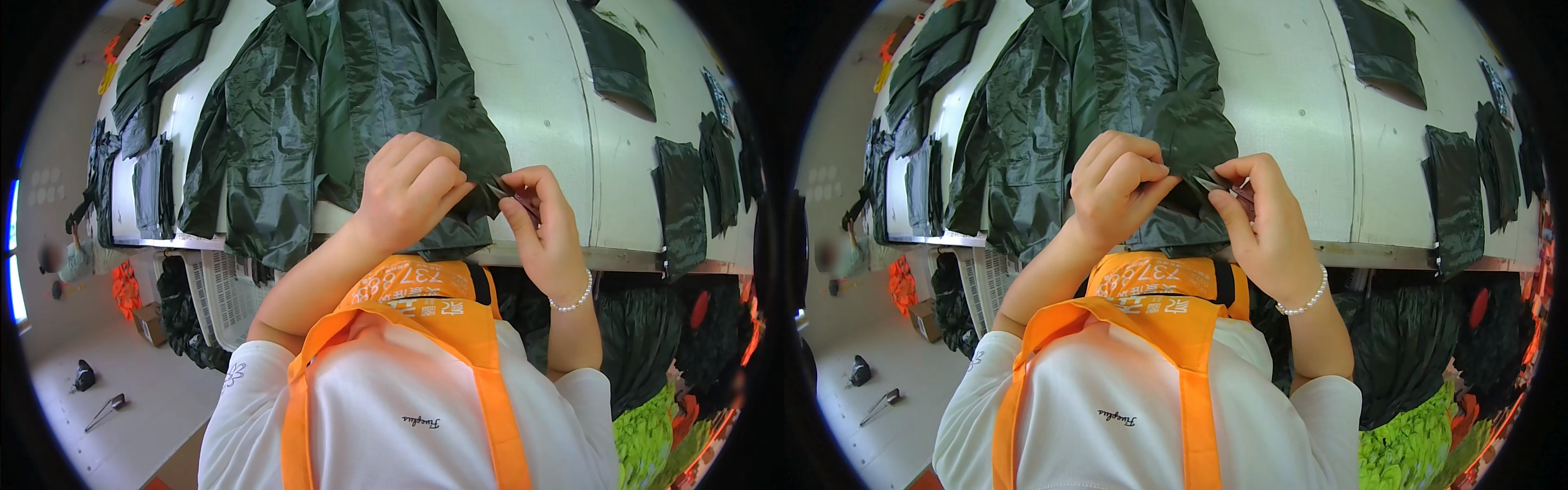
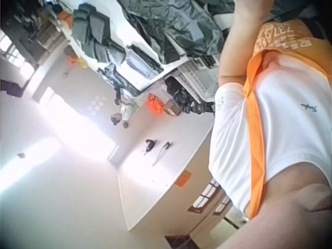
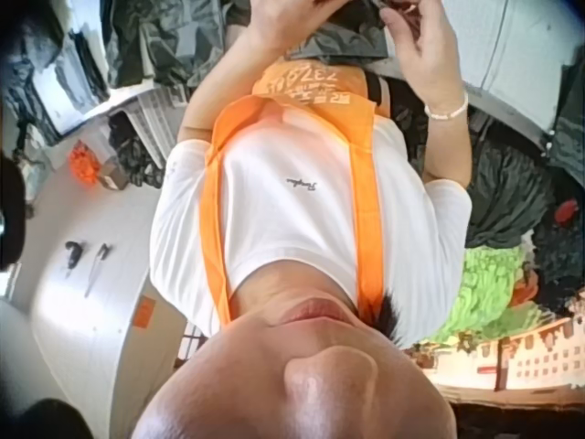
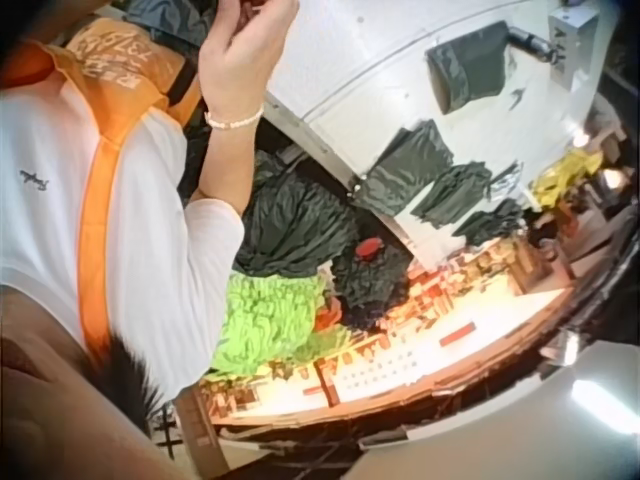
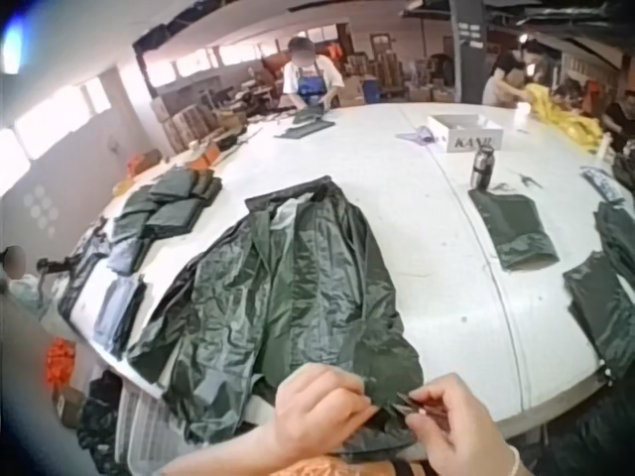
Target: The person folds a dark green jacket on a white table. They smooth the fabric, fold the sleeves inward, fold the jacket in half lengthwise, then fold it into a compact rectangle. The folded jacket is placed on a stack of similar folded jackets.
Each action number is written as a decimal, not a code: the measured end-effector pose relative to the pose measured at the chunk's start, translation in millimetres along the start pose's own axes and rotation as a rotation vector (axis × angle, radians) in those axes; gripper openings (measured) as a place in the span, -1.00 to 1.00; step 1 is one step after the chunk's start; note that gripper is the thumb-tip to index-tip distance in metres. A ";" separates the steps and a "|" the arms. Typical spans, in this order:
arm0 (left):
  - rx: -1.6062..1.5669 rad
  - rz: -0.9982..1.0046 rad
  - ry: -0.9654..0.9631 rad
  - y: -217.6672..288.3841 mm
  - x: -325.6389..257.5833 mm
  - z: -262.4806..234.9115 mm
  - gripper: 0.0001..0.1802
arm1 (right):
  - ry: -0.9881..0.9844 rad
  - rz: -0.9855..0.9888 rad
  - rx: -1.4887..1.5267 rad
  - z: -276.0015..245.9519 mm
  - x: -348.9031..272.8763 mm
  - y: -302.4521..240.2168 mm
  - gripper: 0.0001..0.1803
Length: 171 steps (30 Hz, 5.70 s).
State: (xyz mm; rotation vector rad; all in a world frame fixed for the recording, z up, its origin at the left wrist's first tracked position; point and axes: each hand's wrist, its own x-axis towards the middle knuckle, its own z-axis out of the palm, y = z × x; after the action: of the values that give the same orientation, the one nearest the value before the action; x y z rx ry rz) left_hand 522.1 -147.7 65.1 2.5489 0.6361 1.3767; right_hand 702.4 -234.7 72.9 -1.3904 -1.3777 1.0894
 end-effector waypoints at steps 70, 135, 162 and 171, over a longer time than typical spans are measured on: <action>-0.349 -1.751 0.067 -147.4 -339.5 -240.2 -0.64 | 0.214 0.300 -0.825 222.2 -5.3 114.9 -0.61; -1.155 -2.088 0.061 -60.1 -260.0 -90.8 -0.83 | 0.454 -0.062 -1.017 293.1 -40.1 75.8 -0.70; -1.044 -2.018 -0.177 -59.2 -278.1 -74.7 -0.55 | 0.078 -0.027 -1.356 301.3 97.6 115.1 -0.86; -1.039 -2.035 -0.221 -62.6 -269.9 -77.4 -0.57 | 0.019 0.386 -1.021 315.4 121.5 112.5 -0.67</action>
State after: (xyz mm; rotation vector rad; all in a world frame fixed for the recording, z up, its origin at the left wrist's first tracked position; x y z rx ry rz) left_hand 310.3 -216.0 -117.2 0.3957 1.2552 0.2849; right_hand 423.1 -113.4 -112.0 -2.4562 -1.7898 0.5575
